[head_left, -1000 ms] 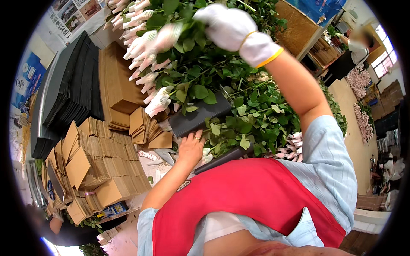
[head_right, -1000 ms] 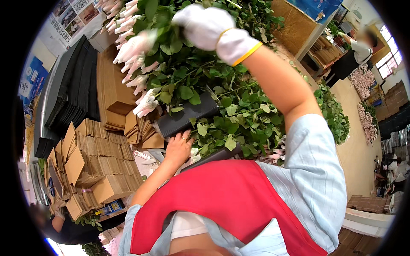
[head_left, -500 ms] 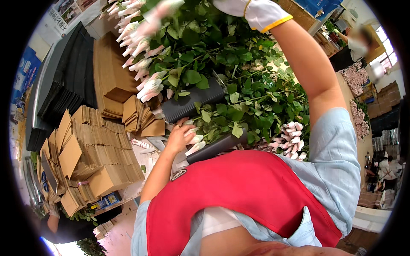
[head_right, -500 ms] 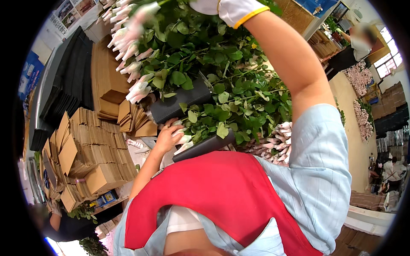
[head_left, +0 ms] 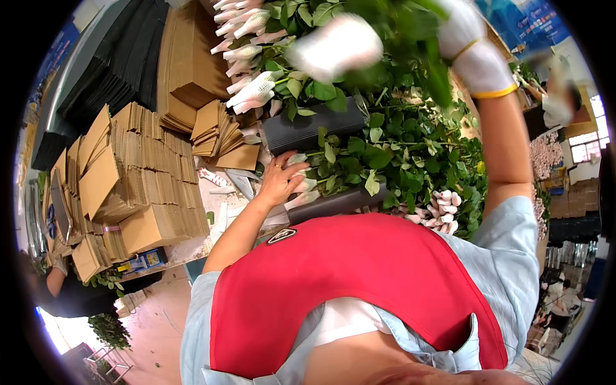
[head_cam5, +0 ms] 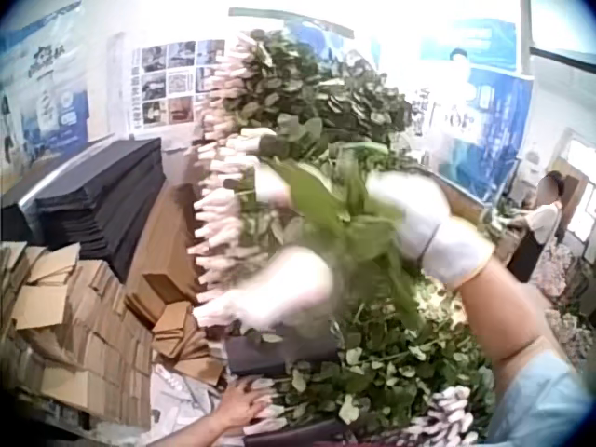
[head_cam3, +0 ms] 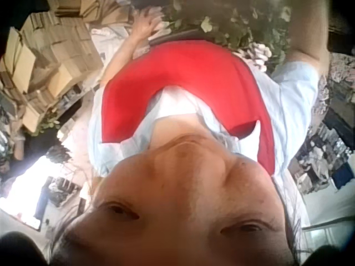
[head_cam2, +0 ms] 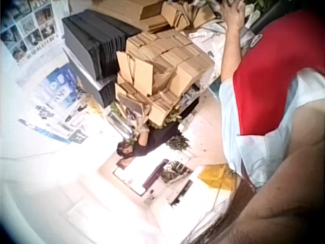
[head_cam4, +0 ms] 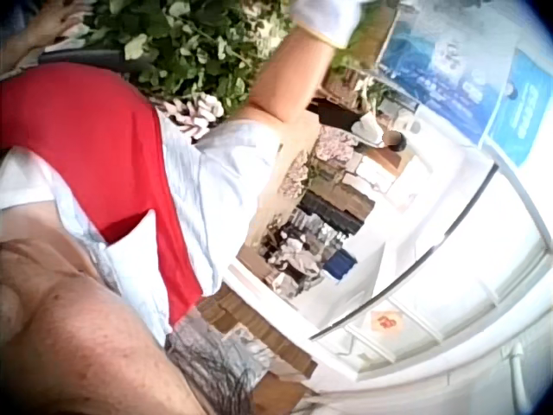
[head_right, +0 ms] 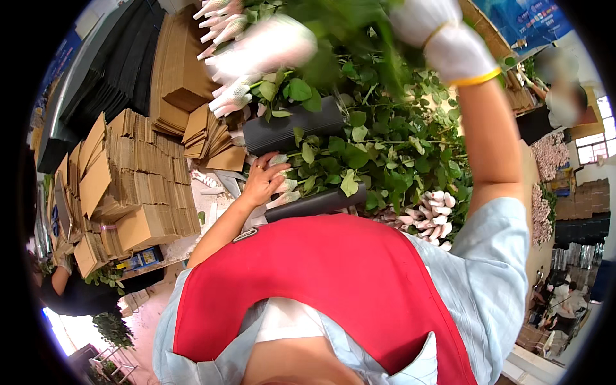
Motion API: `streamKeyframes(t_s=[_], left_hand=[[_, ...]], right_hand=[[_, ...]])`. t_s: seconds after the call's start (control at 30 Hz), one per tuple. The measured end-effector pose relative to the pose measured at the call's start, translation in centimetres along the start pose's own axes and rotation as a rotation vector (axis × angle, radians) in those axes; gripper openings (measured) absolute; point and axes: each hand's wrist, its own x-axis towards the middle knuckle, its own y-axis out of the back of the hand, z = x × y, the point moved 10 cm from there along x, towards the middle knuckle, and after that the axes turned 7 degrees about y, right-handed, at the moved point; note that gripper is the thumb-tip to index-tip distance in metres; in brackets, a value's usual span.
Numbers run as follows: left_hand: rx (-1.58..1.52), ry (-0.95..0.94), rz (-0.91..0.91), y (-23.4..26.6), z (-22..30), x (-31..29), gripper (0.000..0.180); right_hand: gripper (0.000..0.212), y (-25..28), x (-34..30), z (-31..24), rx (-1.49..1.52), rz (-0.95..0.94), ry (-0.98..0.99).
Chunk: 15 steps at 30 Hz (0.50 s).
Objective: The person places roses into a gray cardboard holder, adds more stems one by one, and folds the cardboard sides over the stems.
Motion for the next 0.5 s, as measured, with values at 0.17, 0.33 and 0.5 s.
streamKeyframes(t_s=[0.17, 0.33, 0.5], left_hand=[[0.028, -0.027, 0.013, 0.4, 0.7, -0.1, 0.036], [-0.074, -0.025, 0.034, 0.9, 1.1, 0.0, 0.034], [-0.154, 0.032, 0.01, 0.7, 0.4, 0.4, 0.035]], right_hand=[[0.022, -6.0, -3.0, -0.9, 0.62, -0.16, -0.364], [0.056, 3.4, -5.1, 1.5, 1.848, 0.061, -0.185], [0.024, 1.9, -11.3, -9.8, 1.074, -0.28, 0.158]])
